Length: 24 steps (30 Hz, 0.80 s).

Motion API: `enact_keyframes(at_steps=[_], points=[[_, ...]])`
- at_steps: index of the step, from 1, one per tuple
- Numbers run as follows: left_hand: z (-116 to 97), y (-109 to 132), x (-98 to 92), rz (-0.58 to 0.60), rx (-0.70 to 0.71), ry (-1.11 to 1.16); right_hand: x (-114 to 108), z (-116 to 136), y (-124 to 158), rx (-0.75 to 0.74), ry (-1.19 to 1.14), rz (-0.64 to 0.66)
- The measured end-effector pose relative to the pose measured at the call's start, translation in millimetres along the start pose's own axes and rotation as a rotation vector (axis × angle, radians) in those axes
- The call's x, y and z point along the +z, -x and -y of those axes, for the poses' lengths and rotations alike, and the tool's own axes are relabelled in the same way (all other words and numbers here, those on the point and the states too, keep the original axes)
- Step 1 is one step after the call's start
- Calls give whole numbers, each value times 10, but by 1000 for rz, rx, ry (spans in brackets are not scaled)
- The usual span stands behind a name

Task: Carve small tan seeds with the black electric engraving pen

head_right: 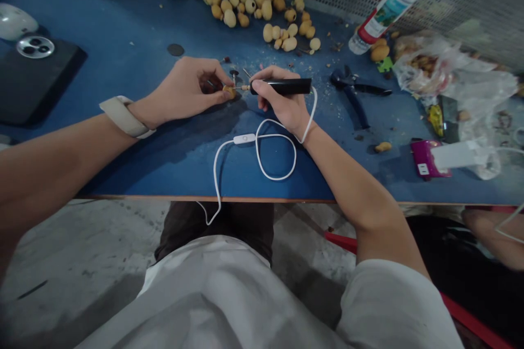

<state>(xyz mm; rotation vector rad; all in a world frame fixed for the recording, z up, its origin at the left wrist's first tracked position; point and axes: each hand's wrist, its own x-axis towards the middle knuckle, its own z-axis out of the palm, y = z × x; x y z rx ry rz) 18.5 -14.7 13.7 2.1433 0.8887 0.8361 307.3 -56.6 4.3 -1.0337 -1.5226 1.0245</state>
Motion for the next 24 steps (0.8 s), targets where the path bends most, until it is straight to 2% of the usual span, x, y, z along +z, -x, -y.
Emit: enact_keyframes(at_steps=[3,8,14,21,24], points=[[47,3,5,4,7,9,5,0,4,22,11,4],[25,8,-13,13,19,7,26,6,7,-24,-12,-4],[-17,22,-23,17,11,7,11,18,18,57,-62,14],[-40,-13,-1,12,26,-16,4,-10,5,-34,-47,1],[-44,-13,-9,34,17,-10,-2,-19,2,-18,-43,2]])
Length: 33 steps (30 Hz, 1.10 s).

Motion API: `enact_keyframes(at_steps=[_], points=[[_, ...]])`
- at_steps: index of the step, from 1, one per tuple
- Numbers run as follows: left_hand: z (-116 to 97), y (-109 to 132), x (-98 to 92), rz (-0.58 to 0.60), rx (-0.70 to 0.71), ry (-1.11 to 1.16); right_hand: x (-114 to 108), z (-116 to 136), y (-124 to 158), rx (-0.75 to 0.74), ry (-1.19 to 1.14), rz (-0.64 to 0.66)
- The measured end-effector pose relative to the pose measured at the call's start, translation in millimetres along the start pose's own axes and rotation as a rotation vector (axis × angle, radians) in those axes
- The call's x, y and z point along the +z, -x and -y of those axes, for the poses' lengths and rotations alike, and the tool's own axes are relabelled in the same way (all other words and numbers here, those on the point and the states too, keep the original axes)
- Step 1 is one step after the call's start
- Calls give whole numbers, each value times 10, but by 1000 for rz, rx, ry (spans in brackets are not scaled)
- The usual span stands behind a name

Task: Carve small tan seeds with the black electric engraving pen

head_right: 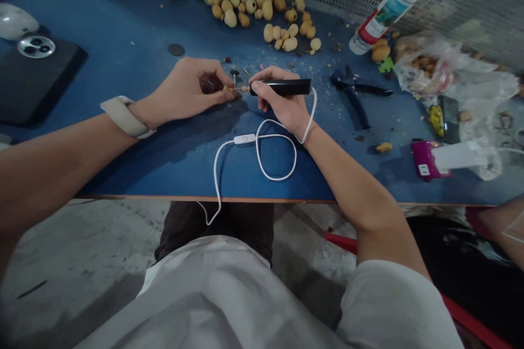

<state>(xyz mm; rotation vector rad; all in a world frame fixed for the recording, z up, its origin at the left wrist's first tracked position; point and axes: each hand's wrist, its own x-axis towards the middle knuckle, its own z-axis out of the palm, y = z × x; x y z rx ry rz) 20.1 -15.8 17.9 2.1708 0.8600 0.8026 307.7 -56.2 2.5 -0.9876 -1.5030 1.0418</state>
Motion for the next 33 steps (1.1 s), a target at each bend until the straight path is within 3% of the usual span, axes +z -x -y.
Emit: enact_keyframes(at_steps=[33], points=[[-45,37,-24,0,-14,-13,5,64,1,37,1,27]])
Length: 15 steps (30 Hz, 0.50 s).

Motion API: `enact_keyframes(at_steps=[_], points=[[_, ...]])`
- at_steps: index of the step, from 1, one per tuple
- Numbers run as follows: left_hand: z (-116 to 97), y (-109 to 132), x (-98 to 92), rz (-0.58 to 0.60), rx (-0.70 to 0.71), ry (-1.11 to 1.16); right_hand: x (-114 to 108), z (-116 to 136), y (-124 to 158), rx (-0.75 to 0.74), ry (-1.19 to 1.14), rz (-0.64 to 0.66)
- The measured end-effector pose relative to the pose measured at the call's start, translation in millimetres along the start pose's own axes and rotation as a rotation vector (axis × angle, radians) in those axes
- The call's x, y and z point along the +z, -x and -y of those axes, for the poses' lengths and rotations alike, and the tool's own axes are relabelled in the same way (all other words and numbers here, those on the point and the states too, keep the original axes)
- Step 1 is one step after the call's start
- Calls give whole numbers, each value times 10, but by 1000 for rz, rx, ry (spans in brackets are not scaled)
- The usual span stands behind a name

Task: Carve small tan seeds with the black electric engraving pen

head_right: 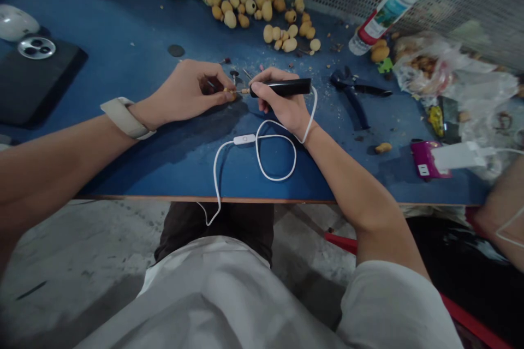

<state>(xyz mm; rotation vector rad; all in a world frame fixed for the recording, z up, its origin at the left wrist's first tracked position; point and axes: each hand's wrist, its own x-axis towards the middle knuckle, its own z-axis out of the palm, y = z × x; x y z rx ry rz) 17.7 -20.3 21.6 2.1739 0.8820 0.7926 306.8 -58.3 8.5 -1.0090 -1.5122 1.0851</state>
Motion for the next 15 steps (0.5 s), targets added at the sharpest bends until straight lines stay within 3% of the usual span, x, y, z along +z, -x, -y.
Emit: enact_keyframes(at_steps=[9,15], points=[[-20,-7,1,11,3,-18,-3,61,22,65,23,20],[-51,-11,4,3,28,-11,2,43,10,-42,44,3]])
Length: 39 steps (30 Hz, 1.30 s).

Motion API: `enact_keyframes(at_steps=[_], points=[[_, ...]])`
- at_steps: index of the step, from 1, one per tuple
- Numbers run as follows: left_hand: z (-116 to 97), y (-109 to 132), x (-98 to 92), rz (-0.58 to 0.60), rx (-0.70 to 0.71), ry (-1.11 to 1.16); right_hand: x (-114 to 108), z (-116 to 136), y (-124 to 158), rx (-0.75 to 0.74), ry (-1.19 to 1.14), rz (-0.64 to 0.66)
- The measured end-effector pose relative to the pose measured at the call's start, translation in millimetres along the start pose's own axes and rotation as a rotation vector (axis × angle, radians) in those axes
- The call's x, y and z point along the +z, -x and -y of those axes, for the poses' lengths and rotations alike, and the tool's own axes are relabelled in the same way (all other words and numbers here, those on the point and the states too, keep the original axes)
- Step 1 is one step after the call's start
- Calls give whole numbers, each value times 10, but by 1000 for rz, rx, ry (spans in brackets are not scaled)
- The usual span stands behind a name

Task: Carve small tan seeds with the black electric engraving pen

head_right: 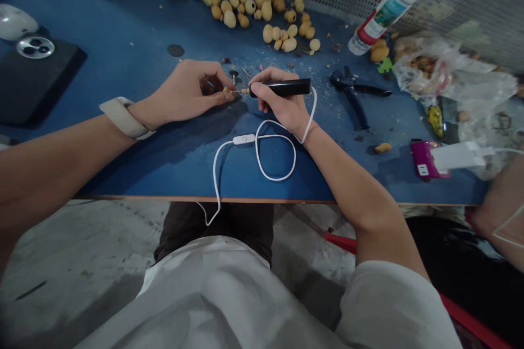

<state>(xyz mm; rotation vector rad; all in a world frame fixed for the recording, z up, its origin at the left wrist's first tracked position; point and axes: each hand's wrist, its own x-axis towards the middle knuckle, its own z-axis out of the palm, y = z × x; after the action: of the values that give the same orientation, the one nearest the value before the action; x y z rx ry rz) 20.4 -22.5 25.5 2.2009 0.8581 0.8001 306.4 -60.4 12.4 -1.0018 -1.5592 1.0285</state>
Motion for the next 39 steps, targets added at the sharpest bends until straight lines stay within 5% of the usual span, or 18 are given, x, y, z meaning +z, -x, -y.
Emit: enact_keyframes(at_steps=[39], points=[[77,18,6,-10,14,-64,-37,-79,-10,18,33,-4]])
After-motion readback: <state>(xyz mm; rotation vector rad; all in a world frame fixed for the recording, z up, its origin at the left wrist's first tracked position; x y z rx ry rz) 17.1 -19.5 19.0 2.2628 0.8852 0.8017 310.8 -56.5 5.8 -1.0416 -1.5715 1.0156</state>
